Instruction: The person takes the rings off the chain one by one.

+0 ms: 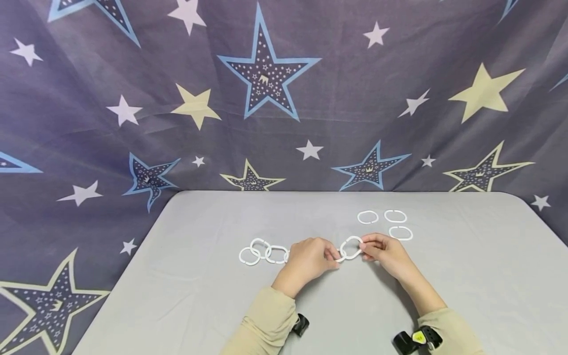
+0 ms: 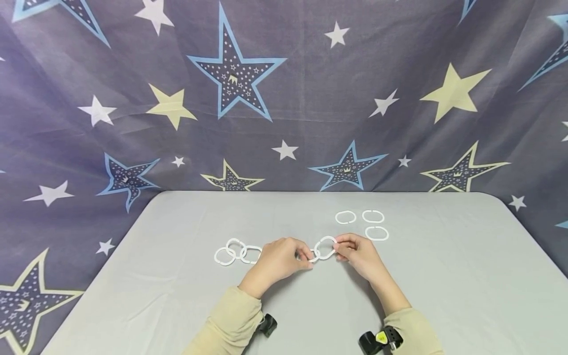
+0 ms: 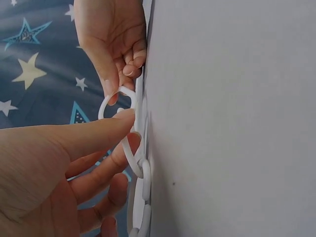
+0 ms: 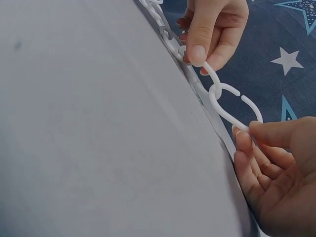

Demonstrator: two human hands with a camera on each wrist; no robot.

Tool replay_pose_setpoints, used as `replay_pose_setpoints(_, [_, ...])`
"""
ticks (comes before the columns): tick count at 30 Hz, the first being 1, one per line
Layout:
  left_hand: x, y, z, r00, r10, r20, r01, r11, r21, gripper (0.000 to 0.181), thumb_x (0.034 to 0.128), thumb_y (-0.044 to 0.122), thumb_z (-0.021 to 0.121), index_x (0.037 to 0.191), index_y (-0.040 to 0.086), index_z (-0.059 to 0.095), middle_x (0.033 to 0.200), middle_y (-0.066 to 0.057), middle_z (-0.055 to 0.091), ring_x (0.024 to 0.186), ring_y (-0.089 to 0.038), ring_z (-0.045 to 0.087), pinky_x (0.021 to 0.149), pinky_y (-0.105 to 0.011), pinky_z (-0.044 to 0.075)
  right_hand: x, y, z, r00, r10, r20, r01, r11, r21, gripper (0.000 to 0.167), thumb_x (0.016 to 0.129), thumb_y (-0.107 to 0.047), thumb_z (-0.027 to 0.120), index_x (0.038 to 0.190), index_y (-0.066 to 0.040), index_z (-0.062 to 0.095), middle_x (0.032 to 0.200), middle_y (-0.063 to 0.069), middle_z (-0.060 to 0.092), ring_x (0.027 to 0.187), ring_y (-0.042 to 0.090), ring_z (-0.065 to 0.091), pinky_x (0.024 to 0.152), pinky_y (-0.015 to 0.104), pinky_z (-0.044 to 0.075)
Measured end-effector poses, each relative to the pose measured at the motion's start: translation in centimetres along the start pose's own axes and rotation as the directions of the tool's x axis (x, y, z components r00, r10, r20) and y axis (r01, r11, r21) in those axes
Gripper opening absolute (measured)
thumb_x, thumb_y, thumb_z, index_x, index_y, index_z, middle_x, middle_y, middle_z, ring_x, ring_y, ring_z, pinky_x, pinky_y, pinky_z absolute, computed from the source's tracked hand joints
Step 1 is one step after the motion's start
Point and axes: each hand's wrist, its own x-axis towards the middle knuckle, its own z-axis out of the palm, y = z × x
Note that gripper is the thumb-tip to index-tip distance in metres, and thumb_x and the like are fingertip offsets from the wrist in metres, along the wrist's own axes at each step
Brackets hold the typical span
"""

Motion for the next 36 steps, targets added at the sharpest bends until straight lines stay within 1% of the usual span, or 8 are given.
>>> replay_pose_setpoints(6, [-0.2, -0.1, -0.7, 1.000, 0.011, -0.017, -0.012, 1.000, -0.017, 0.008, 0.0784, 0.029, 0.083, 0.081, 0.029, 0.076, 0.068, 0.024, 0.059, 0.063, 0.003, 0.050, 0.066, -0.027, 0.040, -0.1, -0.2, 0.0, 1.000, -0.004, -0.011, 0.004, 1.000, 0.000, 0.028, 0.095, -0.005, 0.064, 0.113, 0.015, 0.060, 0.089, 0.010, 0.069, 0.067, 0.008, 0.064, 0.056, 0.022, 0.048])
replay_pose_setpoints(10, [-0.4, -0.2, -1.0, 0.999, 0.013, -0.046, -0.013, 1.000, -0.003, 0.007, 0.0784, 0.028, 0.082, 0.082, 0.029, 0.077, 0.068, 0.024, 0.060, 0.064, 0.002, 0.051, 0.066, -0.028, 0.041, -0.2, -0.4, 0.2, 1.000, 0.006, -0.021, -0.007, 1.000, -0.005, 0.029, 0.095, -0.006, 0.064, 0.115, 0.015, 0.059, 0.090, 0.010, 0.070, 0.066, 0.009, 0.063, 0.055, 0.023, 0.047])
replay_pose_setpoints(15, [-0.5, -0.1, -1.3, 0.997, 0.011, -0.077, -0.010, 1.000, 0.012, 0.006, 0.0792, 0.028, 0.081, 0.083, 0.031, 0.077, 0.069, 0.025, 0.060, 0.064, 0.001, 0.052, 0.065, -0.028, 0.041, -0.3, -0.5, 0.4, 0.999, 0.023, -0.043, -0.024, 0.999, -0.022, 0.029, 0.095, -0.008, 0.064, 0.115, 0.013, 0.061, 0.088, 0.008, 0.070, 0.065, 0.011, 0.063, 0.054, 0.024, 0.047])
replay_pose_setpoints(21, [-0.5, -0.1, -1.8, 0.996, 0.009, -0.089, -0.008, 1.000, 0.010, 0.005, 0.0807, 0.029, 0.081, 0.085, 0.031, 0.078, 0.071, 0.025, 0.061, 0.066, 0.000, 0.053, 0.066, -0.029, 0.042, -0.3, -0.8, 0.5, 0.997, 0.030, -0.067, -0.033, 0.998, -0.052, 0.026, 0.094, -0.008, 0.064, 0.113, 0.010, 0.063, 0.088, 0.008, 0.070, 0.065, 0.012, 0.063, 0.054, 0.025, 0.048])
replay_pose_setpoints(27, [-0.4, -0.2, -2.3, 0.996, 0.004, -0.092, -0.003, 1.000, 0.008, 0.004, 0.0819, 0.034, 0.080, 0.085, 0.033, 0.078, 0.075, 0.025, 0.064, 0.070, -0.002, 0.055, 0.067, -0.030, 0.043, -0.4, -1.2, 0.7, 0.997, 0.010, -0.082, -0.016, 0.997, -0.079, 0.024, 0.093, -0.007, 0.065, 0.110, 0.010, 0.065, 0.083, 0.009, 0.069, 0.063, 0.013, 0.060, 0.053, 0.026, 0.049])
replay_pose_setpoints(32, [-0.4, -0.3, -2.8, 0.995, 0.004, -0.102, -0.005, 1.000, -0.005, 0.004, 0.0823, 0.032, 0.080, 0.085, 0.031, 0.078, 0.076, 0.023, 0.064, 0.068, -0.003, 0.054, 0.066, -0.030, 0.043, -0.3, -1.5, 0.9, 0.997, 0.003, -0.078, -0.009, 0.997, -0.073, 0.023, 0.093, -0.007, 0.065, 0.109, 0.010, 0.066, 0.080, 0.009, 0.067, 0.063, 0.012, 0.059, 0.053, 0.026, 0.049])
replay_pose_setpoints(36, [-0.7, -0.3, -3.1, 0.995, 0.004, -0.103, -0.007, 1.000, -0.030, 0.004, 0.0828, 0.031, 0.080, 0.086, 0.030, 0.078, 0.076, 0.023, 0.064, 0.068, -0.003, 0.053, 0.069, -0.032, 0.043, -0.3, -1.7, 1.0, 0.996, 0.007, -0.085, -0.013, 0.998, -0.066, 0.023, 0.093, -0.006, 0.065, 0.110, 0.010, 0.066, 0.079, 0.007, 0.067, 0.063, 0.012, 0.057, 0.055, 0.025, 0.048])
